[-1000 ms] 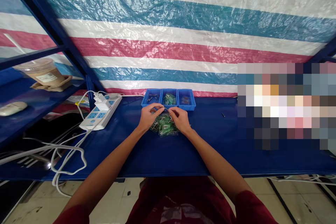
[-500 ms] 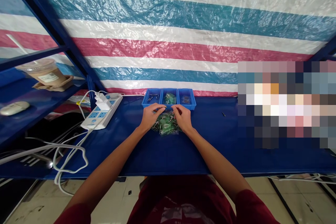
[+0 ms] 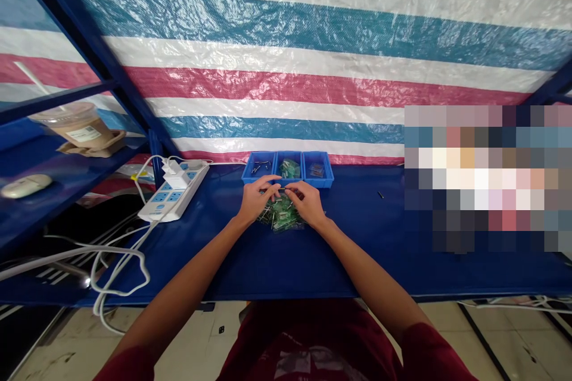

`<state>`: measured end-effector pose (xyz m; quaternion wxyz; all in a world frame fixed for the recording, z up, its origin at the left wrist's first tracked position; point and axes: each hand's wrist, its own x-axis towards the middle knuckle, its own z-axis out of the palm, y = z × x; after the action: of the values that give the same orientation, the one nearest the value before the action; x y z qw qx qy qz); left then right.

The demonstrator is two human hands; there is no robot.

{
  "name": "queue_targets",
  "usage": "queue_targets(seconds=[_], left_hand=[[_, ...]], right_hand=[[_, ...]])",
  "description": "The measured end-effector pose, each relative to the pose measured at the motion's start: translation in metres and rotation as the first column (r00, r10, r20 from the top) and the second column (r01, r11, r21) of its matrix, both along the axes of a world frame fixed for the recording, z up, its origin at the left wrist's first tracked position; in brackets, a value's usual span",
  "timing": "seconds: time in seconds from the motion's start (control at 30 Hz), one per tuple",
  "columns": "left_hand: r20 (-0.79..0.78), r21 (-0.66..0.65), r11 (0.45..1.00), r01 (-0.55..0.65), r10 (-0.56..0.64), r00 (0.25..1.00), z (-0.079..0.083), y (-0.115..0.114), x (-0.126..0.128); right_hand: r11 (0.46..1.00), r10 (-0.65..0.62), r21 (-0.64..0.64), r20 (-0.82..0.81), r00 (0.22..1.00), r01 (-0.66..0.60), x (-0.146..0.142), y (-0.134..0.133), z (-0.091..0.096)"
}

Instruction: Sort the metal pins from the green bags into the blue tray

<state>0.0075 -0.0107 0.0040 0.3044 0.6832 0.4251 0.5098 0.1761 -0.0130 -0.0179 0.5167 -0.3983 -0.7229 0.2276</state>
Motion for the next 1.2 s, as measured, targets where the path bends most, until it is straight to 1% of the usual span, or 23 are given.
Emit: queue_targets(seconds=[0.23, 0.4, 0.47, 0.57, 0.7, 0.77, 0.83, 1.0, 1.13, 1.2], left_hand=[[0.038, -0.043, 0.999, 0.03, -0.028, 0.999, -0.0015, 0.0005, 0.0006], [0.031, -0.053, 0.997, 0.049, -0.048, 0.998, -0.0041, 0.0003, 0.003], [0.011, -0.04, 0.998, 0.04, -0.039, 0.999, -0.0053, 0.001, 0.0032], [-0.039, 0.007, 1.0, 0.012, -0.012, 0.999, -0.0049, 0.002, 0.0018], [-0.118, 0.093, 0.994, -0.061, 0.072, 0.99, -0.001, 0.0031, -0.0018], [-0.158, 0.124, 0.99, -0.07, 0.09, 0.983, -0.0004, 0.0039, -0.003], [-0.174, 0.141, 0.989, -0.054, 0.079, 0.982, -0.0012, 0.0047, -0.0038], [-0.166, 0.154, 0.988, -0.006, 0.031, 0.986, -0.0035, 0.0051, -0.0057], [-0.135, 0.159, 0.986, -0.047, 0.069, 0.988, -0.0039, 0.0041, -0.0055], [-0.098, 0.129, 0.988, -0.081, 0.094, 0.991, -0.0045, 0.0034, -0.0046]], right_hand=[[1.0, 0.015, -0.023, 0.024, 1.0, -0.014, 0.0008, 0.0009, -0.0007], [0.998, 0.043, 0.05, 0.052, 0.998, -0.045, 0.002, -0.0002, 0.0006], [0.996, 0.045, 0.07, 0.09, 0.995, -0.051, 0.0029, -0.0003, 0.0012], [0.998, 0.032, 0.055, 0.125, 0.992, -0.039, 0.0041, 0.0002, 0.0019], [0.999, -0.014, 0.049, 0.111, 0.994, 0.009, 0.0052, 0.0008, 0.0021], [0.998, -0.025, 0.063, 0.096, 0.995, 0.019, 0.0061, 0.0009, 0.0022], [0.996, -0.029, 0.089, 0.083, 0.996, 0.022, 0.0073, 0.0011, 0.0023], [0.991, -0.04, 0.13, 0.093, 0.995, 0.028, 0.0076, 0.0028, -0.0005], [0.989, -0.058, 0.142, 0.162, 0.985, 0.035, 0.0043, 0.0024, -0.0044], [0.987, -0.073, 0.157, 0.201, 0.977, 0.042, 0.0036, 0.0012, -0.0045]])
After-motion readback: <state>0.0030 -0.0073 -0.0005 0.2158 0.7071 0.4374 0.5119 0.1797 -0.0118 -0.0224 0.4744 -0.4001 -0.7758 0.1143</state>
